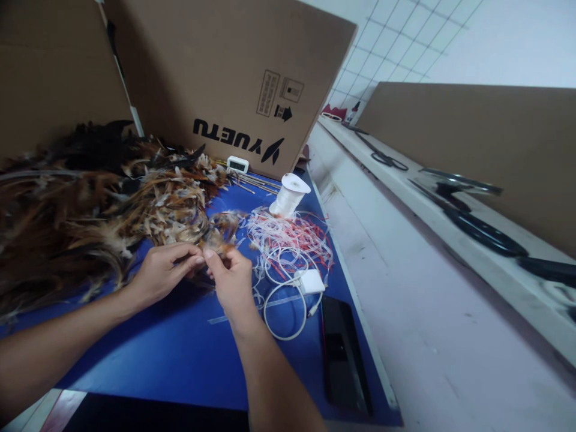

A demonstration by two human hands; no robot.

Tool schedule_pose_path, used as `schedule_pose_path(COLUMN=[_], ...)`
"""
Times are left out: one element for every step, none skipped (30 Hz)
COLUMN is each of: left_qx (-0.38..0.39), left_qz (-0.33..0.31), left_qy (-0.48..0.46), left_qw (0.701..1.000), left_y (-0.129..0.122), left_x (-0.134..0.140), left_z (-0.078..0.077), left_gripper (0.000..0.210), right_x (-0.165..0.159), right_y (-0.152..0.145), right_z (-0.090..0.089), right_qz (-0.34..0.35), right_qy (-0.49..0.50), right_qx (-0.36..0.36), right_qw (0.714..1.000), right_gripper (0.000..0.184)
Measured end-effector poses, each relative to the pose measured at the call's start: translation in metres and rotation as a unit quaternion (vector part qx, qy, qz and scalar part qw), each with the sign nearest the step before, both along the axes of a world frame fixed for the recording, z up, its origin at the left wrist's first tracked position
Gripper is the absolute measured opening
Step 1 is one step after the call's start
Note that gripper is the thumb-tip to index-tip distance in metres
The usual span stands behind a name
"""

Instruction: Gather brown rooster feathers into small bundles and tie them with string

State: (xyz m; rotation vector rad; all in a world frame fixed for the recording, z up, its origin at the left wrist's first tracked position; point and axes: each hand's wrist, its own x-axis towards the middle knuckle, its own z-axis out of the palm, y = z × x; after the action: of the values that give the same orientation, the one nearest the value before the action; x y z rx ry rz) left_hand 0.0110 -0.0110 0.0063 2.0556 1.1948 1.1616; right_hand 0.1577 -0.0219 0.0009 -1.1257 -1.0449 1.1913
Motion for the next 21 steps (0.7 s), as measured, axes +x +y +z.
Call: schedule_pose_path(left_qx=[-0.009, -0.018, -0.029, -0.041, -0.051, -0.06, -0.071, -0.082, -0.095, -0.109, -0.124, -0.135, -0.144, -0.149, -0.15, -0.15, -0.15, -0.145, -0.14, -0.133, -0.123], left_qz=[-0.002, -0.005, -0.011, -0.017, -0.023, -0.029, -0.035, -0.04, -0.044, -0.045, -0.043, -0.035, -0.022, -0.006, 0.011, 0.027, 0.04, 0.054, 0.064, 0.075, 0.091], left_qy=[0.0, -0.002, -0.004, -0.008, -0.012, -0.017, -0.023, -0.033, -0.047, -0.067, -0.088, -0.112, -0.139, -0.165, -0.196, -0.23, -0.264, -0.298, -0.329, -0.353, -0.375], left_qw=[1.0, 1.0, 1.0, 0.999, 0.998, 0.998, 0.997, 0.995, 0.993, 0.991, 0.987, 0.984, 0.98, 0.975, 0.969, 0.961, 0.952, 0.942, 0.932, 0.923, 0.915], left_y=[0.0, 0.0, 0.0, 0.0, 0.0, 0.0, 0.0, 0.0, 0.0, 0.001, 0.002, 0.003, 0.005, 0.007, 0.01, 0.012, 0.015, 0.017, 0.02, 0.022, 0.023], left_x=[0.0, 0.0, 0.0, 0.001, 0.001, 0.001, 0.001, 0.0, 0.0, -0.001, -0.001, -0.002, -0.003, -0.005, -0.006, -0.008, -0.009, -0.011, -0.013, -0.015, -0.017], left_z=[0.0, -0.001, -0.001, -0.001, -0.001, -0.001, 0.0, 0.0, 0.0, 0.0, 0.0, 0.0, 0.001, 0.001, 0.002, 0.003, 0.005, 0.007, 0.009, 0.011, 0.013], left_gripper=[0.02, 0.021, 0.021, 0.021, 0.022, 0.022, 0.022, 0.022, 0.022, 0.022, 0.022, 0.022, 0.022, 0.021, 0.02, 0.019, 0.018, 0.016, 0.014, 0.013, 0.013], right_x=[0.0, 0.0, 0.0, 0.0, 0.0, 0.0, 0.0, 0.0, 0.001, 0.002, 0.003, 0.005, 0.008, 0.01, 0.013, 0.015, 0.017, 0.019, 0.021, 0.022, 0.023], right_y=[0.0, 0.0, 0.0, 0.0, 0.0, -0.001, -0.001, -0.001, 0.0, 0.0, 0.001, 0.002, 0.003, 0.005, 0.007, 0.009, 0.011, 0.013, 0.015, 0.016, 0.017], right_z=[0.0, 0.0, 0.0, 0.0, 0.0, 0.001, 0.001, 0.002, 0.002, 0.003, 0.004, 0.005, 0.005, 0.005, 0.004, 0.003, 0.001, -0.002, -0.005, -0.008, -0.011], right_qz=[-0.001, -0.003, -0.005, -0.008, -0.011, -0.013, -0.014, -0.014, -0.011, -0.007, -0.003, -0.001, -0.002, -0.006, -0.012, -0.019, -0.025, -0.029, -0.03, -0.027, -0.024], right_qy=[-0.003, -0.005, -0.006, -0.006, -0.006, -0.008, -0.01, -0.01, -0.008, -0.006, -0.005, -0.005, -0.009, -0.019, -0.035, -0.054, -0.079, -0.107, -0.138, -0.173, -0.211], right_qx=[-0.002, -0.002, -0.002, -0.002, -0.002, -0.001, 0.001, 0.003, 0.006, 0.01, 0.015, 0.019, 0.023, 0.025, 0.025, 0.027, 0.029, 0.033, 0.039, 0.049, 0.066], right_qw=[1.0, 1.0, 1.0, 1.0, 1.0, 1.0, 1.0, 1.0, 1.0, 1.0, 1.0, 1.0, 1.0, 0.999, 0.999, 0.998, 0.996, 0.993, 0.989, 0.983, 0.975], right_gripper=[0.025, 0.025, 0.025, 0.025, 0.024, 0.024, 0.024, 0.024, 0.024, 0.023, 0.023, 0.022, 0.021, 0.019, 0.017, 0.014, 0.011, 0.008, 0.007, 0.006, 0.006])
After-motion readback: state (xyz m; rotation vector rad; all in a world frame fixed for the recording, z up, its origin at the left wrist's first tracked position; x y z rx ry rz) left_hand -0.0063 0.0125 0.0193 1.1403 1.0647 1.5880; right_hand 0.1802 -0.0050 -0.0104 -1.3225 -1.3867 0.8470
